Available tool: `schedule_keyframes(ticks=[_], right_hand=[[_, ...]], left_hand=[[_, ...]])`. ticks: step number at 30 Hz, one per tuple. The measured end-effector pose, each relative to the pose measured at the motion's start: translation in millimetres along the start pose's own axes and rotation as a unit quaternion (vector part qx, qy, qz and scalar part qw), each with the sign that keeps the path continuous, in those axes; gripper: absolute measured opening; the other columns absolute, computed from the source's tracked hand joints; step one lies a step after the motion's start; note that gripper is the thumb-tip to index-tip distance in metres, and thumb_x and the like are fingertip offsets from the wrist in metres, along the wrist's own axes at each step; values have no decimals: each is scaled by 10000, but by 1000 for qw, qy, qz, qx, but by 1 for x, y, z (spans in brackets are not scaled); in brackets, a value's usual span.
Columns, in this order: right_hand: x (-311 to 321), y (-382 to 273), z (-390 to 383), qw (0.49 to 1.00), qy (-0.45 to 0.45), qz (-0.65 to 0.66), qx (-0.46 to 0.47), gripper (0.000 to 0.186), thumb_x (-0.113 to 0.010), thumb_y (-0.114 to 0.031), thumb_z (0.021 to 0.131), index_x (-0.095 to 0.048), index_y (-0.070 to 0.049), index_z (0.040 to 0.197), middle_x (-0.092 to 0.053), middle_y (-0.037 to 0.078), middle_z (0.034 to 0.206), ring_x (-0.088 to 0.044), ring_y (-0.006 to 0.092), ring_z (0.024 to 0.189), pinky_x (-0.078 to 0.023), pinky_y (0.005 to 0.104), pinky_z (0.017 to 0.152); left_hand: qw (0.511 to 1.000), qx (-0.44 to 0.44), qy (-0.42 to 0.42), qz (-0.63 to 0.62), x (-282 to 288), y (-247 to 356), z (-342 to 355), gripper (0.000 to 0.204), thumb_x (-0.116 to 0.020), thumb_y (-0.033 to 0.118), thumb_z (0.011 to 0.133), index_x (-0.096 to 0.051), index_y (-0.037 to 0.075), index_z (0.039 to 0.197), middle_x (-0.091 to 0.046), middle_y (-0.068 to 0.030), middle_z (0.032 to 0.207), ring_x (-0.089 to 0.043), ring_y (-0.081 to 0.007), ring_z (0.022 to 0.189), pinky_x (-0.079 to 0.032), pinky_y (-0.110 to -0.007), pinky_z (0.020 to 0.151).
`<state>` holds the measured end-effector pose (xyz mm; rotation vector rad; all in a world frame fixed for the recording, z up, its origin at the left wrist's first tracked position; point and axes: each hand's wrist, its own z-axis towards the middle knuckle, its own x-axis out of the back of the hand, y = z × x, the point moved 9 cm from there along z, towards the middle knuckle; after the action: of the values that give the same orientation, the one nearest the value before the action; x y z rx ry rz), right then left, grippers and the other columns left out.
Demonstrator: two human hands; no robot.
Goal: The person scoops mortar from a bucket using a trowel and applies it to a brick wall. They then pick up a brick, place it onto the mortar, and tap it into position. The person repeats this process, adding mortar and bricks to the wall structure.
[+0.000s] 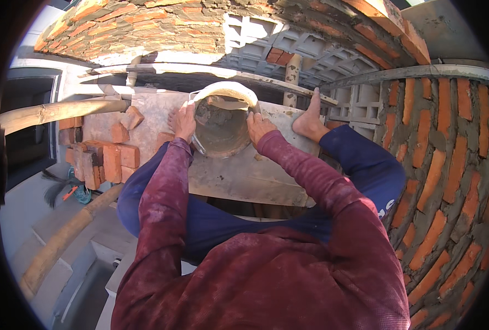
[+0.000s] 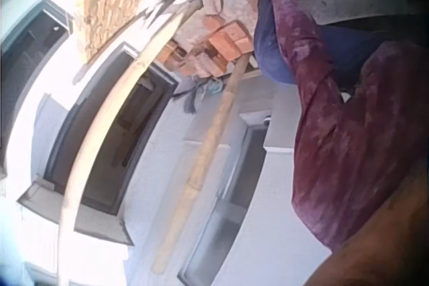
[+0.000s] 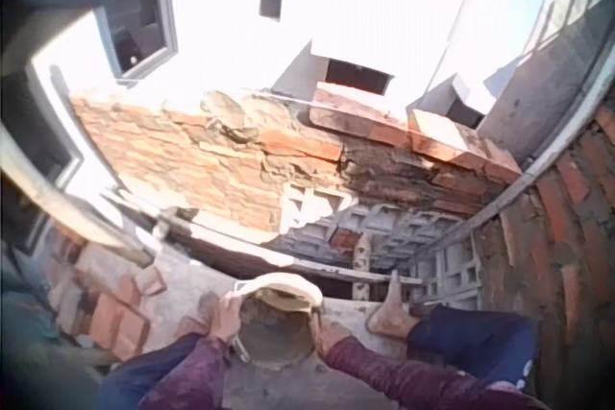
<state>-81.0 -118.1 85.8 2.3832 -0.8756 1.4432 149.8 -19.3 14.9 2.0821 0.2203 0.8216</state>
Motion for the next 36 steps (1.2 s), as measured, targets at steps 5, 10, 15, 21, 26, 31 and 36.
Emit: schedule_keyframes(ticks=[5,10,15,21,26,31,36], right_hand=[[-52,-15,-3,997,-60,-40,38,516,-529,-83,845,-388,69,1317,-550,197,1087,-669,315,847,-566,368,676],[-21,-11,-20,992,-55,-72,87,618,-574,-139,802,-352,67,1340,-541,195,1043,-641,300,844,-551,395,633],[20,-71,-16,969,93,-167,159,555,-540,-160,816,-433,43,1321,-539,159,1030,-591,243,861,-533,383,570],[-29,-1,-13,983,-127,-71,110,526,-534,-143,824,-438,119,1270,-588,209,1010,-650,328,828,-540,413,630],[-25,1,8,975,-127,-164,82,381,-602,-155,794,-619,42,1120,-607,274,1116,-667,344,912,-555,395,728],[-96,5,29,959,-285,11,-6,281,-627,-167,709,-706,-50,951,-683,178,950,-667,315,898,-544,402,736],[-102,-24,19,942,-297,24,152,265,-617,-147,687,-659,-19,914,-670,183,863,-659,339,780,-522,405,658]], left_hand=[[997,7,20,78,1,11,-4,727,-354,649,883,-532,44,1245,-396,-322,1318,-339,-485,1237,-221,-549,1038],[975,44,84,201,9,-7,1,804,-347,680,869,-483,5,1286,-340,-340,1359,-290,-506,1275,-190,-560,1061],[918,82,133,364,7,-21,11,745,-380,665,866,-592,17,1168,-480,-286,1249,-429,-460,1156,-287,-554,987],[975,-16,87,205,2,81,-35,469,-444,516,933,-575,171,1222,-554,-197,1155,-460,-380,1115,-306,-447,993],[995,-81,-29,-58,-19,73,-38,430,-415,468,966,-549,130,1195,-574,-129,978,-498,-251,949,-356,-351,919],[983,-108,-10,-146,-35,50,-31,350,-481,296,968,-586,12,1142,-641,-122,1027,-585,-195,960,-433,-306,862],[986,-93,-27,-139,-23,50,-32,325,-496,259,971,-580,6,1158,-627,-76,1013,-555,-147,934,-429,-280,843]])
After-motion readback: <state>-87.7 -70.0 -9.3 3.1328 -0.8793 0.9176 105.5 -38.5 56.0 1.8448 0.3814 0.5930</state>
